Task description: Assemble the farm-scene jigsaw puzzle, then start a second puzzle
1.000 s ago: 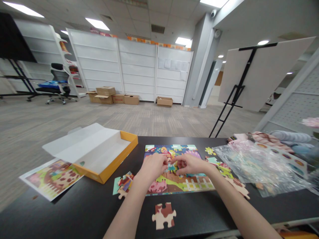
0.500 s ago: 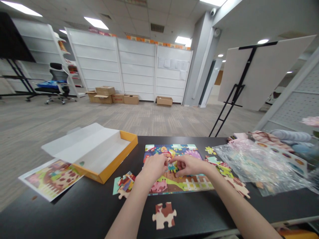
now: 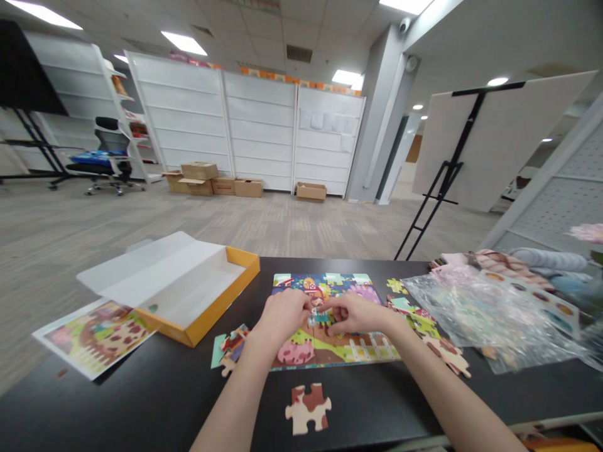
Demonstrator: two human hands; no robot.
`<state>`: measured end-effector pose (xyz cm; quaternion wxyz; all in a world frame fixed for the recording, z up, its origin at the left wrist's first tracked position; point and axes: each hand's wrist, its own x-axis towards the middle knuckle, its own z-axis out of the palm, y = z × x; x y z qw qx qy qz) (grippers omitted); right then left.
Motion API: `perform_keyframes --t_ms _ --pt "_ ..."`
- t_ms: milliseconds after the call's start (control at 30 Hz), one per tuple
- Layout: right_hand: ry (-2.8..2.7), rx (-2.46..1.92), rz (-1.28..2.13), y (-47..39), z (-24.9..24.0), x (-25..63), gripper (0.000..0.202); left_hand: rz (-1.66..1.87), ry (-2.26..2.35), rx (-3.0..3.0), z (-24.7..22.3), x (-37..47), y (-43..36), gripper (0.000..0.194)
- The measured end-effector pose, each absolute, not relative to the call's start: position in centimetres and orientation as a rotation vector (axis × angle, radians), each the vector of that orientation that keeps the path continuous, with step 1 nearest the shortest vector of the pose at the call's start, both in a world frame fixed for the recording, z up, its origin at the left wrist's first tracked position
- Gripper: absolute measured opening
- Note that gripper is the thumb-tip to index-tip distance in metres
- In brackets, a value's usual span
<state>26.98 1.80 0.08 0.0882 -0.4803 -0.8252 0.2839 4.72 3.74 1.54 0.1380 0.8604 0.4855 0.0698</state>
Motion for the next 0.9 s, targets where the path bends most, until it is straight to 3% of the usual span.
perform_keyframes --t_ms 900 --pt "-2.401 -1.507 0.808 2.0 -0.6 26.6 0.040 0.115 1.328 2.457 2.0 5.2 3.3 0.013"
